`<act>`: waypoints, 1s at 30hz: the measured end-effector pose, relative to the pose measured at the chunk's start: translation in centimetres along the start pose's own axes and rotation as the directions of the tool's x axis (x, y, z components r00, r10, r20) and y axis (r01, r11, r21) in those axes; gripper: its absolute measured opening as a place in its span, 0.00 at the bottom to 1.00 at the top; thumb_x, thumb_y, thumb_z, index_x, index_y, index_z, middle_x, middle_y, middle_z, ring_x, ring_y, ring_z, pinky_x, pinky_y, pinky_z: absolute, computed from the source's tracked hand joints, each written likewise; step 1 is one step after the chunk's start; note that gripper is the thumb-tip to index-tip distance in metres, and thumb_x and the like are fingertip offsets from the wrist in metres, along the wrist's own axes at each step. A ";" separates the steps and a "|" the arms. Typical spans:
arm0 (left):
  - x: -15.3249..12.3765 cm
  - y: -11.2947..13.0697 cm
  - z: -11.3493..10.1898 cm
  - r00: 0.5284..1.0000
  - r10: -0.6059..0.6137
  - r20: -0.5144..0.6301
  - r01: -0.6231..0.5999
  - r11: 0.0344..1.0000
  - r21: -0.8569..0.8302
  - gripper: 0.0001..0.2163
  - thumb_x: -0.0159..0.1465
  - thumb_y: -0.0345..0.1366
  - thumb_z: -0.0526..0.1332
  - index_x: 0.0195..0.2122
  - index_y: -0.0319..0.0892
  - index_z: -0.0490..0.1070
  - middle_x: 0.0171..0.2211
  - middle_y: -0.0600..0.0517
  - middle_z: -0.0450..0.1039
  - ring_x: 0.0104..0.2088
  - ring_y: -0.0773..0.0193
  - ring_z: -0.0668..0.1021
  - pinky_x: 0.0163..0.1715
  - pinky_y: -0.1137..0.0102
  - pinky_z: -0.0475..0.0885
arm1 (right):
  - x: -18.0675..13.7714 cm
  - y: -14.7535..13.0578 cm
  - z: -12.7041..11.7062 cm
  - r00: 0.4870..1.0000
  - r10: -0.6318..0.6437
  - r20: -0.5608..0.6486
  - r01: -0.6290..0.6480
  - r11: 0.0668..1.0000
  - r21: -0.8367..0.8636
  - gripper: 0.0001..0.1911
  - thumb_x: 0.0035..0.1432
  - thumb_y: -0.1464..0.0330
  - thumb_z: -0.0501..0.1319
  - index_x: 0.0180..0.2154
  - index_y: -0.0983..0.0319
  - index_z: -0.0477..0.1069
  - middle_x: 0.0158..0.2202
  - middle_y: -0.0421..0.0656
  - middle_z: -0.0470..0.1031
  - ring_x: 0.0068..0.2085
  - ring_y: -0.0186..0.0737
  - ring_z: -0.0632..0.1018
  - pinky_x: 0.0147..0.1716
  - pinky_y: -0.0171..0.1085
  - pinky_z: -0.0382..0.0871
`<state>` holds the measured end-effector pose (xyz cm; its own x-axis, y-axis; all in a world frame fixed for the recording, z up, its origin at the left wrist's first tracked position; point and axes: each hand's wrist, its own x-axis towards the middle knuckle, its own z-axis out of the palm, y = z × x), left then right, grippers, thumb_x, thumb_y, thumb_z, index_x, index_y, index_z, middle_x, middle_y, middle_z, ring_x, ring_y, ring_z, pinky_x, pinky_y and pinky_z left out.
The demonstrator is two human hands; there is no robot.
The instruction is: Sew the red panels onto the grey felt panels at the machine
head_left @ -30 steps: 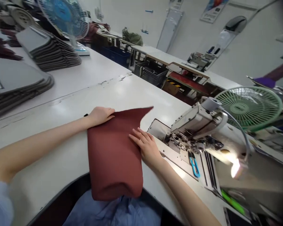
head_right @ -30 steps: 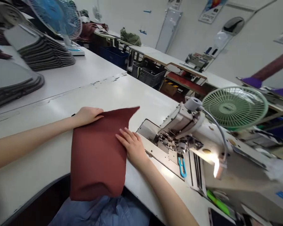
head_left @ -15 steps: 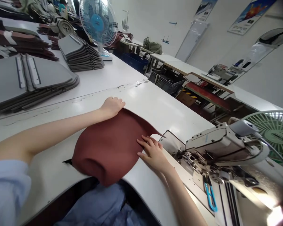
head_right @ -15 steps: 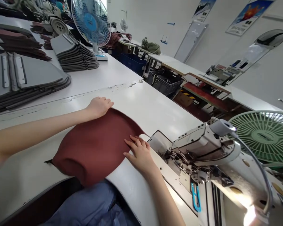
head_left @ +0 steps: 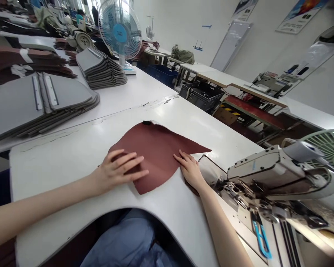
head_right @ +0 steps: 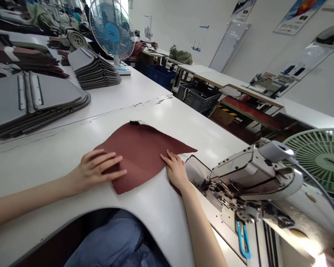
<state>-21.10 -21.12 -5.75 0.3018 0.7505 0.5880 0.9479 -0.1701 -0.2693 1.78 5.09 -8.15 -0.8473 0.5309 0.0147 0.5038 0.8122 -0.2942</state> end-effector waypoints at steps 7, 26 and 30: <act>1.8 -4.1 -2.8 0.981 -0.164 0.107 0.195 0.868 -0.457 0.27 0.65 0.21 0.48 0.62 0.49 0.64 0.57 0.48 0.71 0.59 0.57 0.72 0.57 0.61 0.71 | 0.1 -0.5 0.7 0.996 0.053 -0.073 -0.058 0.995 -0.075 0.30 0.62 0.73 0.49 0.63 0.49 0.62 0.67 0.39 0.60 0.69 0.53 0.53 0.61 0.58 0.55; -1.4 -10.7 -6.2 0.759 -0.034 0.650 0.564 0.533 -0.631 0.19 0.69 0.50 0.54 0.56 0.49 0.72 0.52 0.51 0.77 0.51 0.62 0.77 0.53 0.69 0.71 | 0.5 -0.4 1.6 0.986 0.063 -0.156 -0.095 0.973 -0.211 0.30 0.64 0.64 0.53 0.67 0.46 0.56 0.58 0.46 0.67 0.57 0.55 0.65 0.55 0.56 0.62; -4.7 -21.3 -4.1 0.525 -0.807 0.271 0.808 0.573 0.141 0.36 0.58 0.65 0.53 0.49 0.35 0.74 0.54 0.44 0.72 0.62 0.44 0.63 0.61 0.51 0.56 | 0.5 0.3 2.5 0.983 0.032 -0.183 -0.076 0.968 -0.239 0.28 0.66 0.62 0.53 0.66 0.44 0.57 0.66 0.46 0.58 0.64 0.57 0.59 0.57 0.57 0.61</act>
<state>-42.25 -23.66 0.38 -0.6341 0.7042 0.3194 0.7722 0.5986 0.2132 1.10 4.95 -10.57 -0.7857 0.5917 0.1804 0.5921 0.8038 -0.0576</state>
